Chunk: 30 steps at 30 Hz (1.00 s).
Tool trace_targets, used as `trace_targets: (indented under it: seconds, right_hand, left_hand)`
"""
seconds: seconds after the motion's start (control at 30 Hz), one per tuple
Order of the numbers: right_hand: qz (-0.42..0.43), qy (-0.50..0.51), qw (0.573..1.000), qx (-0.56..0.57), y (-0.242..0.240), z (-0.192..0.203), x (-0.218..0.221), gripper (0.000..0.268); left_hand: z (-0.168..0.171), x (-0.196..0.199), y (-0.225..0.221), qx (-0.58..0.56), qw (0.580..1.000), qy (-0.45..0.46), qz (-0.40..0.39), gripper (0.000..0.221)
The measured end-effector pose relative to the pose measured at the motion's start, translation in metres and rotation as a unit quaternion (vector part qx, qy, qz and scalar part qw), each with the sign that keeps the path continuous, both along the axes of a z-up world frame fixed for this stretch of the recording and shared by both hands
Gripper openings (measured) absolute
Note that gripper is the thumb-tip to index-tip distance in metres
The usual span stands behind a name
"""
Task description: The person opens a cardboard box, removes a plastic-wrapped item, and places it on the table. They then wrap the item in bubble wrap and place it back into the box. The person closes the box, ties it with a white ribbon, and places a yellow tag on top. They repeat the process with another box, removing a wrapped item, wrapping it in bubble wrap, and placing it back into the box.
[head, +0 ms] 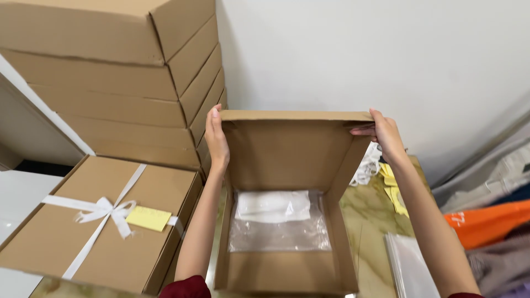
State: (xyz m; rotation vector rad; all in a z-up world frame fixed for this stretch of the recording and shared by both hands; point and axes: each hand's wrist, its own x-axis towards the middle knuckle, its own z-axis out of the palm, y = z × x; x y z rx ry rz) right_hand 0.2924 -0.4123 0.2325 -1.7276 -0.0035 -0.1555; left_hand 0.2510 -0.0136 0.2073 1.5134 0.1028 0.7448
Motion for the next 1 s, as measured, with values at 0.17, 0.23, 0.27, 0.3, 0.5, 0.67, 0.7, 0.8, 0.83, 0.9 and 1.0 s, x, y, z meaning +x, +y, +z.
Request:
trace_targets:
  seconds: [0.17, 0.23, 0.27, 0.3, 0.5, 0.67, 0.7, 0.8, 0.83, 0.9, 1.0]
  right_hand:
    - [-0.007, -0.06, 0.998, 0.016, 0.008, 0.004, 0.042, 0.049]
    - [-0.015, -0.074, 0.997, 0.031, 0.008, -0.003, 0.055, 0.041]
    - [-0.014, -0.071, 0.997, 0.035, 0.006, -0.008, 0.061, 0.037]
    - [-0.014, -0.068, 0.997, 0.039, 0.005, -0.012, 0.067, 0.034]
    - [-0.008, -0.025, 0.997, 0.067, 0.009, -0.019, 0.066, 0.026]
    - [-0.011, -0.058, 0.998, 0.014, 0.021, -0.008, 0.033, 0.023]
    - [-0.013, -0.08, 0.997, -0.009, 0.024, -0.006, 0.025, 0.022]
    - [-0.009, -0.14, 0.989, -0.047, 0.028, -0.009, -0.005, 0.019]
    - [-0.008, -0.138, 0.989, -0.048, 0.028, -0.015, -0.016, 0.019]
    - [-0.001, -0.18, 0.98, -0.08, 0.027, -0.027, -0.038, 0.019]
    - [-0.016, -0.173, 0.979, -0.109, 0.025, -0.049, -0.079, 0.017]
  left_hand:
    - [0.01, 0.038, 0.008, 0.062, 0.992, 0.094, -0.062, 0.086]
    - [0.005, 0.056, 0.013, 0.075, 0.981, 0.15, -0.092, 0.099]
    - [-0.005, 0.072, 0.016, 0.059, 0.976, 0.18, -0.107, 0.104]
    - [-0.015, 0.089, 0.019, 0.043, 0.969, 0.21, -0.122, 0.108]
    - [-0.047, 0.132, 0.03, 0.003, 0.963, 0.24, -0.122, 0.092]
    - [-0.077, 0.14, 0.037, 0.02, 0.964, 0.231, -0.131, 0.08]
    - [-0.078, 0.134, 0.036, 0.036, 0.965, 0.226, -0.131, 0.076]
    - [-0.071, 0.098, 0.029, 0.059, 0.97, 0.193, -0.134, 0.07]
    - [-0.065, 0.078, 0.027, 0.058, 0.97, 0.194, -0.134, 0.07]
    - [-0.051, 0.038, 0.02, 0.059, 0.972, 0.176, -0.145, 0.063]
    - [-0.072, 0.005, 0.025, 0.06, 0.976, 0.15, -0.146, 0.047]
